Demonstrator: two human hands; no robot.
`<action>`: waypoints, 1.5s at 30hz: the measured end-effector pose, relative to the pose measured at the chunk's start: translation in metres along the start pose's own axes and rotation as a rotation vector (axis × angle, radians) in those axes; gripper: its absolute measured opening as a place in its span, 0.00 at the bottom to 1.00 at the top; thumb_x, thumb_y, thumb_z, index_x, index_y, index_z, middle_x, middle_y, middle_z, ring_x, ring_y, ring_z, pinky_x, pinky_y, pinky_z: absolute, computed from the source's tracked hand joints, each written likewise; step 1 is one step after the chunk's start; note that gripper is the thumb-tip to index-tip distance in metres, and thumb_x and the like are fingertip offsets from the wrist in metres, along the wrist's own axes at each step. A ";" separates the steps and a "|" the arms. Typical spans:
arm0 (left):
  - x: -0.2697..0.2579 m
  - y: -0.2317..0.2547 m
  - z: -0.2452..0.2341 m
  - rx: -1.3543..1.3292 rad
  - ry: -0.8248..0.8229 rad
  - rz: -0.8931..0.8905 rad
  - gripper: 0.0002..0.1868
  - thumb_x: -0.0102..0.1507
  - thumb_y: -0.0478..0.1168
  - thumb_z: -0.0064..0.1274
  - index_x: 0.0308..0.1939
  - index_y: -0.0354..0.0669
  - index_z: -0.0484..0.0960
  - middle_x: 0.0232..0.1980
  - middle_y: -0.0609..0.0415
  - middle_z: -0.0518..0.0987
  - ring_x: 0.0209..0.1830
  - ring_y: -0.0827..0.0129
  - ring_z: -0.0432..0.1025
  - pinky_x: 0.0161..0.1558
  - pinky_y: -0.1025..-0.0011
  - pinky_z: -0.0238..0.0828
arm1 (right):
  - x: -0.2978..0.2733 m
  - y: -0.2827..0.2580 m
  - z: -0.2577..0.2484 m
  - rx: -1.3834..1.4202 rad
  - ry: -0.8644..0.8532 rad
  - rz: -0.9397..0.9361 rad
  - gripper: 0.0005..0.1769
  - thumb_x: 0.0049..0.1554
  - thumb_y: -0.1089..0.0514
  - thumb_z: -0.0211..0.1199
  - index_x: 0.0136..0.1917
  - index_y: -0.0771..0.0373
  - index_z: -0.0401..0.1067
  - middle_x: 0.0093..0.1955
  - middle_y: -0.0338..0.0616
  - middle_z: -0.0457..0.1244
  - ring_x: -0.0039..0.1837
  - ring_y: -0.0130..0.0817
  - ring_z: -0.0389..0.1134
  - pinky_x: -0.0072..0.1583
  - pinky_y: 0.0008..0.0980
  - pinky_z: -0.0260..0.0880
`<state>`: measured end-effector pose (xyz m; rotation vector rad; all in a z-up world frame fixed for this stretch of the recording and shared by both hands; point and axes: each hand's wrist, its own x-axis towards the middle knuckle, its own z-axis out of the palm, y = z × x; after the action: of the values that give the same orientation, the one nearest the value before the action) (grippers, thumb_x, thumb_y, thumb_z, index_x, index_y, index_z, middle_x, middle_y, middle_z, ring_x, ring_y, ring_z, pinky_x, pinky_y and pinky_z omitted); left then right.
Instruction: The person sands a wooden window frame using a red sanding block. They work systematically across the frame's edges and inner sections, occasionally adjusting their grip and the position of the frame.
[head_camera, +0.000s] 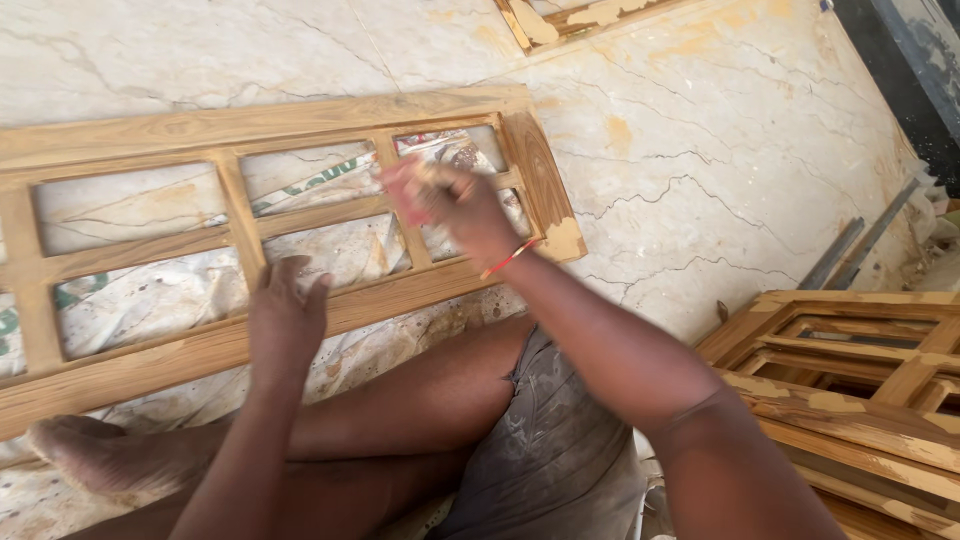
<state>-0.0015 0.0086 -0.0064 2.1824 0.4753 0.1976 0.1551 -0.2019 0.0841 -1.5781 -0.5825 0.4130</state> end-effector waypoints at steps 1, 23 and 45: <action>0.004 -0.010 -0.002 0.159 0.027 0.049 0.19 0.69 0.43 0.56 0.59 0.36 0.78 0.54 0.41 0.77 0.44 0.55 0.74 0.46 0.58 0.73 | 0.007 -0.003 -0.027 -0.202 0.098 -0.050 0.12 0.65 0.52 0.60 0.55 0.61 0.77 0.53 0.38 0.71 0.49 0.22 0.71 0.50 0.28 0.76; 0.028 -0.035 0.006 0.533 0.135 -0.162 0.32 0.68 0.50 0.53 0.70 0.32 0.70 0.57 0.37 0.74 0.54 0.47 0.75 0.52 0.51 0.72 | -0.032 0.150 -0.146 -1.687 0.168 -0.133 0.21 0.51 0.62 0.67 0.58 0.68 0.75 0.53 0.46 0.65 0.56 0.43 0.66 0.56 0.41 0.68; 0.027 -0.037 0.009 0.564 0.136 -0.175 0.30 0.69 0.50 0.49 0.70 0.33 0.71 0.58 0.37 0.74 0.54 0.46 0.74 0.54 0.49 0.70 | -0.036 0.126 -0.147 -1.642 0.209 0.133 0.28 0.51 0.53 0.66 0.64 0.60 0.74 0.80 0.56 0.48 0.79 0.62 0.42 0.72 0.67 0.42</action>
<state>0.0161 0.0332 -0.0424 2.6647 0.8794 0.1253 0.2267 -0.3454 -0.0297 -3.1718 -0.6663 -0.2953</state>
